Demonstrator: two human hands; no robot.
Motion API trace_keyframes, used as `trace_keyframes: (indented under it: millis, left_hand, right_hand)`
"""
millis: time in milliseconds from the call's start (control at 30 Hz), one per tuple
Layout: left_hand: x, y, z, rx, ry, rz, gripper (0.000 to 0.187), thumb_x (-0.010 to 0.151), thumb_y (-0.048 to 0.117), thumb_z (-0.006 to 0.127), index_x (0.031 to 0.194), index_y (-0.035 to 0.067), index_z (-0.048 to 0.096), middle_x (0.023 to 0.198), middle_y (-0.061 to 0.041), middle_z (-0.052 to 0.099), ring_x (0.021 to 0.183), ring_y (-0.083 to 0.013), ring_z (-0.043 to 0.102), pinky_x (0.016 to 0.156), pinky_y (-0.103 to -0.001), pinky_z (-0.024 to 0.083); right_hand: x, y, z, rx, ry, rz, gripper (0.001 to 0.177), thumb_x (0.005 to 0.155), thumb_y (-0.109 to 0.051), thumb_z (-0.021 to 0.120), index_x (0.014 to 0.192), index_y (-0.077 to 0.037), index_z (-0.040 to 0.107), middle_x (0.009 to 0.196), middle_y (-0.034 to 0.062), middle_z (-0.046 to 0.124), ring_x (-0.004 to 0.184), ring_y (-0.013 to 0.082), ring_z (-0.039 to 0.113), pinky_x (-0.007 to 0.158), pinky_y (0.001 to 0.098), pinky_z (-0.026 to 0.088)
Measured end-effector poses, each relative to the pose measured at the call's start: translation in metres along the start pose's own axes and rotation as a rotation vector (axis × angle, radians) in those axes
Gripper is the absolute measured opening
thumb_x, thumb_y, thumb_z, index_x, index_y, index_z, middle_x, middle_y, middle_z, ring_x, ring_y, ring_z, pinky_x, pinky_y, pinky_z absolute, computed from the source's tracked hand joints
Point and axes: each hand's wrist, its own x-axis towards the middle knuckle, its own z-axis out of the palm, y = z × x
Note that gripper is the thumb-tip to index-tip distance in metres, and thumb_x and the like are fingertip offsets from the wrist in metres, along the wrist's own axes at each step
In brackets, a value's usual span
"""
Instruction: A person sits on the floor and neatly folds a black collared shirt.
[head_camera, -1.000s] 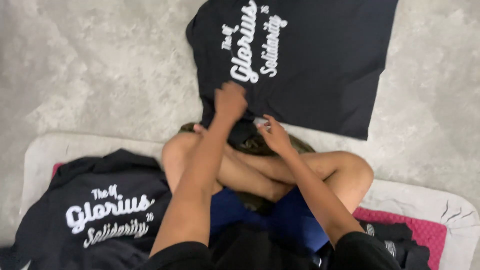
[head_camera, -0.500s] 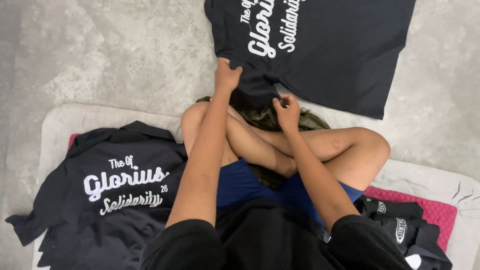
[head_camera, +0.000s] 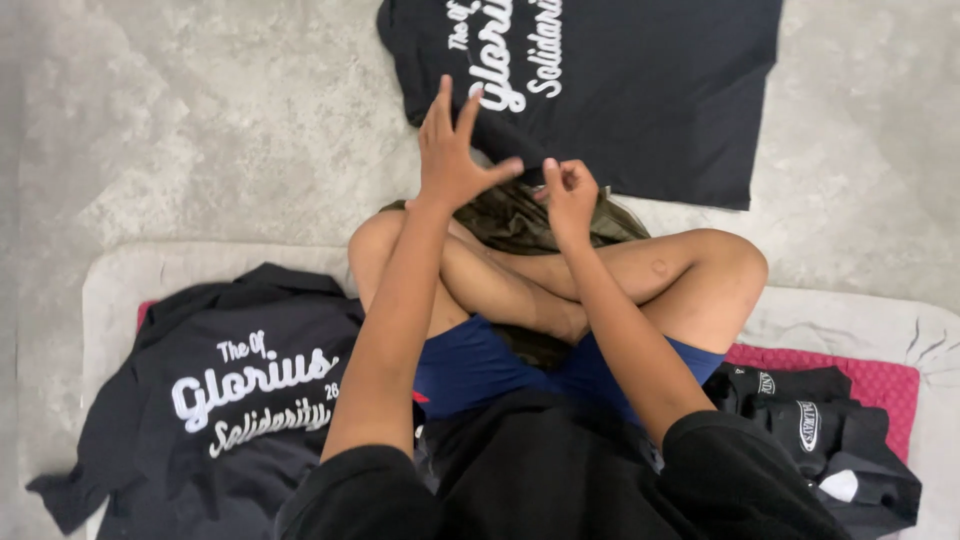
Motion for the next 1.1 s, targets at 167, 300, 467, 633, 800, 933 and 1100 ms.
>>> trace_keyframes:
  millis: [167,300,467,633,800,933,1100]
  left_hand:
    - [0.002,-0.009,0.039,0.184,-0.366,0.048,0.065,0.074,0.030,0.072,0.130,0.015,0.042,0.126,-0.008,0.044,0.120,-0.0260,0.038,0.100,-0.048,0.027]
    - [0.005,-0.020,0.050,0.306,-0.397,-0.077,0.022,0.084,0.016,0.053,0.104,0.017,0.059,0.093,-0.005,0.061,0.091,-0.0234,0.059,0.071,-0.039,0.042]
    - [0.006,-0.012,0.031,0.117,-0.324,-0.203,0.025,0.088,0.020,0.055,0.112,0.015,0.048,0.103,-0.007,0.055,0.097,-0.0252,0.056,0.075,-0.039,0.047]
    - [0.004,-0.004,0.022,0.046,-0.229,-0.237,0.024,0.084,0.013,0.061,0.104,0.014,0.048,0.105,-0.007,0.048,0.103,-0.0264,0.052,0.078,-0.037,0.049]
    - [-0.005,0.000,0.014,0.096,-0.174,-0.277,0.012,0.089,0.008,0.055,0.101,0.009,0.057,0.099,-0.008,0.041,0.097,-0.0273,0.053,0.066,-0.034,0.052]
    - [0.000,-0.004,0.022,0.072,-0.166,-0.312,0.017,0.091,0.011,0.053,0.107,0.013,0.059,0.099,-0.007,0.041,0.092,-0.0244,0.054,0.063,-0.032,0.052]
    - [0.000,0.012,0.002,-0.253,-0.223,-0.561,0.030,0.092,0.006,0.043,0.122,0.006,0.046,0.113,-0.021,0.052,0.100,-0.0338,0.058,0.071,-0.044,0.052]
  right_hand:
    - [0.002,0.008,-0.004,0.017,-0.222,0.033,0.011,0.087,-0.013,0.063,0.079,-0.006,0.060,0.076,0.0119,0.065,0.064,0.0198,0.066,0.061,0.0257,0.048]
    - [-0.007,0.010,-0.020,-0.579,-0.497,-0.004,0.024,0.091,-0.028,0.057,0.108,-0.013,0.062,0.113,0.0082,0.061,0.110,0.0265,0.055,0.092,0.0415,0.043]
    - [-0.009,0.047,-0.037,-1.255,-0.904,0.077,0.033,0.087,-0.032,0.054,0.099,-0.004,0.065,0.104,0.0174,0.058,0.099,0.0332,0.057,0.079,0.0473,0.047]
    - [0.009,0.060,-0.046,-1.243,-1.069,0.456,0.057,0.083,-0.049,0.046,0.089,0.003,0.069,0.087,0.0214,0.066,0.081,0.0352,0.064,0.069,0.0464,0.052]
    - [-0.003,0.030,-0.033,-1.210,-0.679,-0.206,0.039,0.074,-0.029,0.069,0.102,-0.007,0.056,0.099,0.0149,0.057,0.095,0.0315,0.058,0.072,0.0436,0.050]
    - [-0.020,0.050,-0.016,-0.979,-0.867,-0.162,0.041,0.081,-0.031,0.059,0.111,-0.003,0.054,0.102,0.0202,0.058,0.098,0.0372,0.057,0.077,0.0496,0.048]
    - [-0.004,0.033,-0.019,-0.769,-1.045,0.100,0.040,0.084,-0.031,0.053,0.107,0.000,0.063,0.106,0.0263,0.062,0.100,0.0432,0.058,0.083,0.0517,0.047]
